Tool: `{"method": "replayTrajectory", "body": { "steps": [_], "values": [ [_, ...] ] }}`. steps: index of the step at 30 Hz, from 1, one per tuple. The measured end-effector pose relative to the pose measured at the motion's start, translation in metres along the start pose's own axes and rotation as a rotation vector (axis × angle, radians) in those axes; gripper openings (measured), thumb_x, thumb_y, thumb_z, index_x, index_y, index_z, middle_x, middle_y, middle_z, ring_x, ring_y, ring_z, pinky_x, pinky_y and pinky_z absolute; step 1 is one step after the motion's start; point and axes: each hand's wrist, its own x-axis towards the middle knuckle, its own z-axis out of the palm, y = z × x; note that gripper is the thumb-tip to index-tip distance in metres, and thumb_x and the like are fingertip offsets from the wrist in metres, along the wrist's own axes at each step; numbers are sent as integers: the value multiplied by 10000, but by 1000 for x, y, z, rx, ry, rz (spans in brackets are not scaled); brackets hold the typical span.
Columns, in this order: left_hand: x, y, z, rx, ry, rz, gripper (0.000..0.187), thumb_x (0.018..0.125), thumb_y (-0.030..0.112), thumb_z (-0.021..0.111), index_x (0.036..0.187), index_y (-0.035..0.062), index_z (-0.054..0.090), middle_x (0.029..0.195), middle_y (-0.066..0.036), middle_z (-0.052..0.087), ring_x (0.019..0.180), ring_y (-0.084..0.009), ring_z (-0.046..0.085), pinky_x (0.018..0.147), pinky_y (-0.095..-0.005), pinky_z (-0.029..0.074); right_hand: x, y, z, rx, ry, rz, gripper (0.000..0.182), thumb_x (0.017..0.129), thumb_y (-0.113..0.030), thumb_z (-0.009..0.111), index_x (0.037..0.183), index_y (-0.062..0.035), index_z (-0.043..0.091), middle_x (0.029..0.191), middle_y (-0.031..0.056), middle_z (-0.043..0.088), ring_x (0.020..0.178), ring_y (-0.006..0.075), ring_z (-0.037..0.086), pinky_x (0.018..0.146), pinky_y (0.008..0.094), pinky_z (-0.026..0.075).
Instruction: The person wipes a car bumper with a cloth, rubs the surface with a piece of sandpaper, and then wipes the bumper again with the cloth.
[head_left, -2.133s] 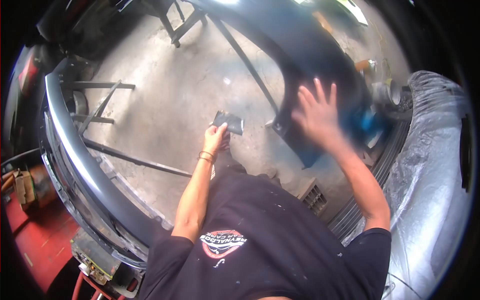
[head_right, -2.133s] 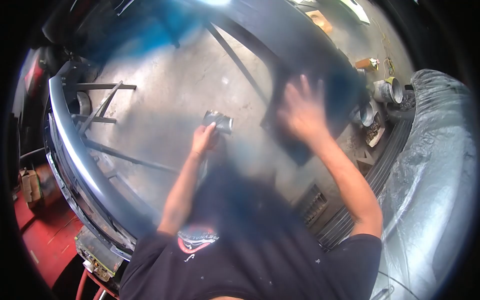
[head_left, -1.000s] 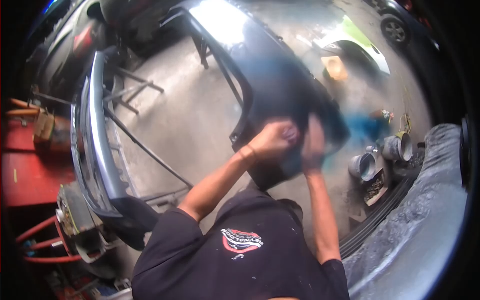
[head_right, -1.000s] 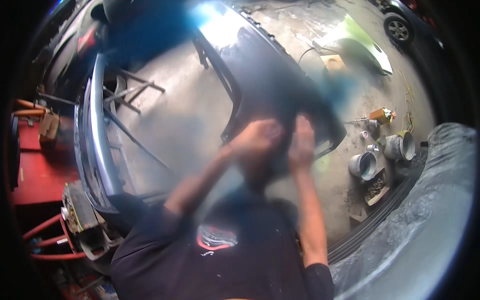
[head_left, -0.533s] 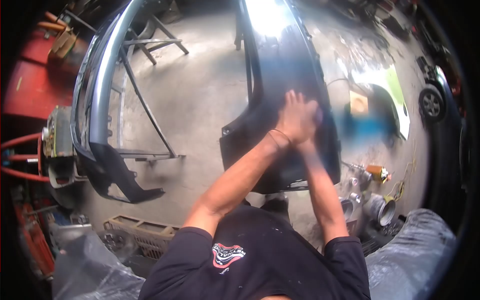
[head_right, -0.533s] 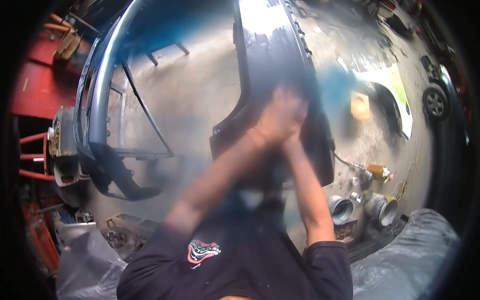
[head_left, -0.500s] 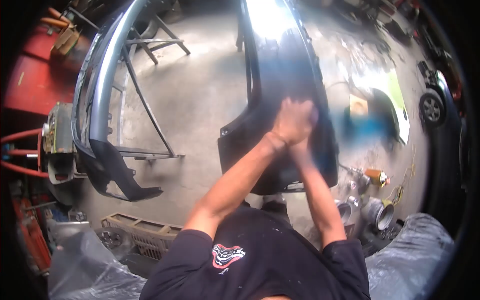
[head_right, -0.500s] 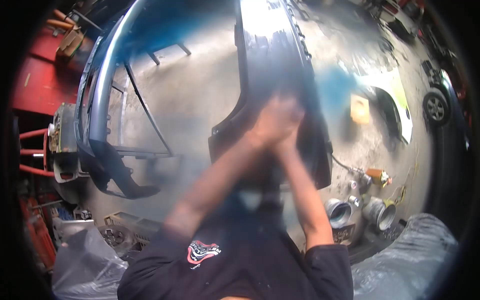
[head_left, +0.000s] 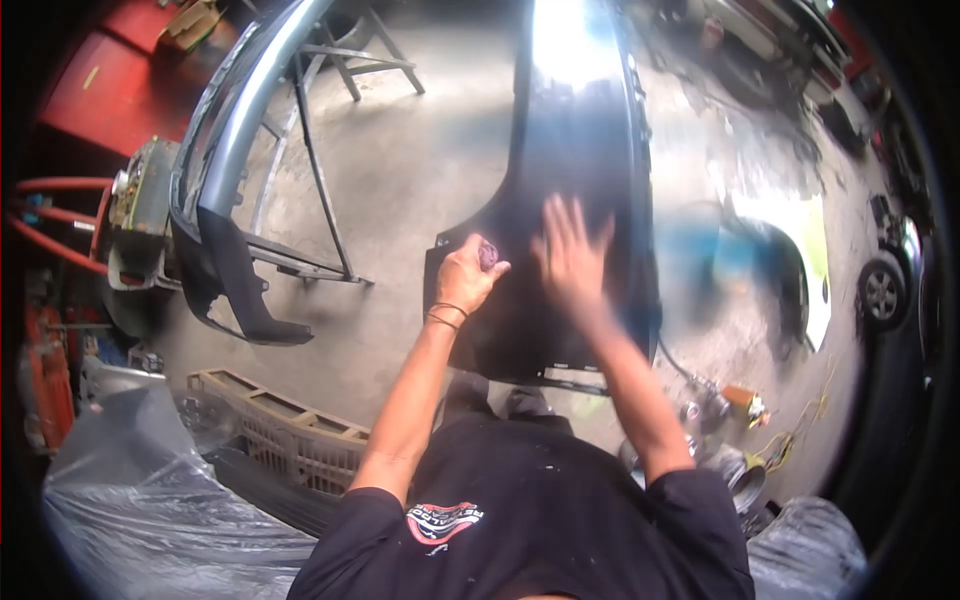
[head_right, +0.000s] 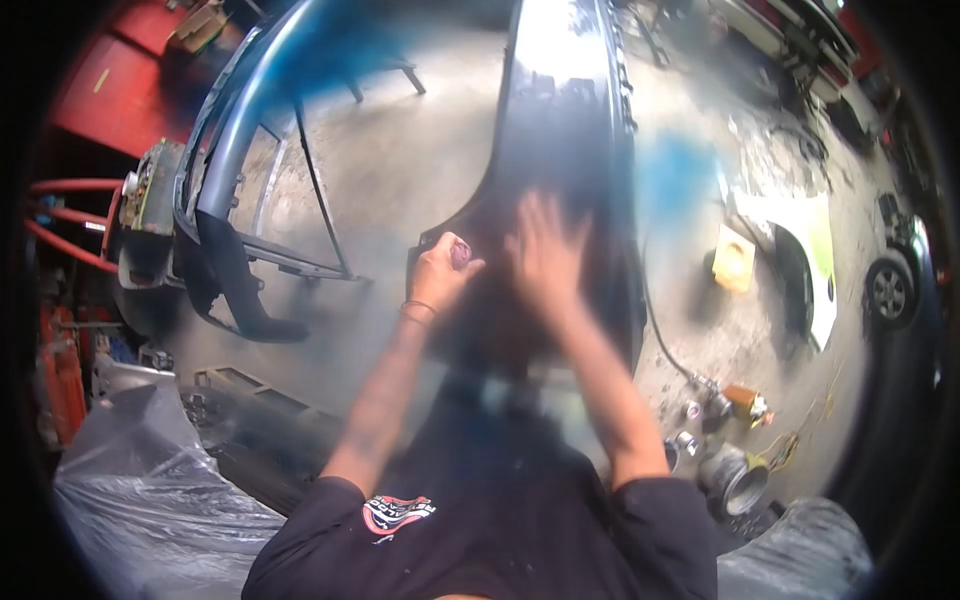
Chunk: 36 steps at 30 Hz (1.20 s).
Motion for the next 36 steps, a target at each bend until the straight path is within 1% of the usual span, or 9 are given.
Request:
{"method": "replayTrajectory", "body": {
  "steps": [5,12,17,25,28,29,33,35,36],
  "values": [
    [15,-6,-11,-80,-55,-46,490,847,383,952,1161,104,701,988,-183,811,972,-417,788,864,-516,619,-93,-38,-12,54,-294,-62,710,1137,-432,520,1713,-31,411,1807,149,370,1715,367,237,1304,767,-67],
    [5,-18,-17,-254,-105,72,313,893,249,832,1127,66,730,1008,-214,799,985,-419,778,857,-492,624,34,24,21,-379,-158,-325,553,1118,-136,531,1654,-12,480,1814,163,352,1642,387,410,1221,858,209],
    [16,-35,-25,-386,-181,-61,287,918,227,760,1157,69,737,1024,-225,797,982,-428,777,852,-499,615,-69,-55,17,-134,-328,-50,745,1143,-419,476,1779,-82,284,1871,132,223,1735,384,142,1283,739,-176],
    [13,-43,-16,-533,-54,-40,226,880,239,754,1073,123,766,1016,-199,804,968,-423,775,867,-486,625,79,116,93,-370,-165,-380,648,1191,-337,434,1776,-127,249,1869,131,204,1722,412,169,1193,929,115],
    [9,-45,-14,-587,-52,-71,249,878,238,779,1086,102,760,991,-195,802,941,-415,780,846,-466,628,112,40,62,-17,-325,160,621,1215,-327,385,1784,-132,228,1864,140,210,1714,449,164,1180,936,149],
    [13,-44,-21,-578,-52,-95,261,881,241,783,1091,88,755,980,-197,800,920,-410,783,841,-461,628,79,50,80,-119,-150,-147,629,1213,-316,406,1784,-125,225,1861,167,203,1714,458,163,1174,934,136],
    [18,-53,-3,-658,67,32,262,893,222,782,1082,48,732,915,-207,792,808,-348,800,756,-441,635,-52,-83,39,-166,-336,-112,747,1110,-379,511,1763,-72,317,1868,189,189,1726,459,117,1255,808,-128],
    [16,-49,-30,-812,-191,-181,376,890,237,776,1195,22,728,1089,-182,807,1014,-309,795,928,-435,614,-57,-94,25,-104,-407,-103,757,1119,-423,490,1771,-87,306,1870,140,219,1735,413,120,1260,790,-150],
    [14,-45,-40,-850,-236,-219,282,904,185,759,1132,26,713,960,-140,786,846,-247,789,770,-406,642,-44,-84,26,-140,-400,-115,747,1124,-421,480,1773,-96,306,1871,128,222,1735,399,136,1263,787,-150]
  ]
}}
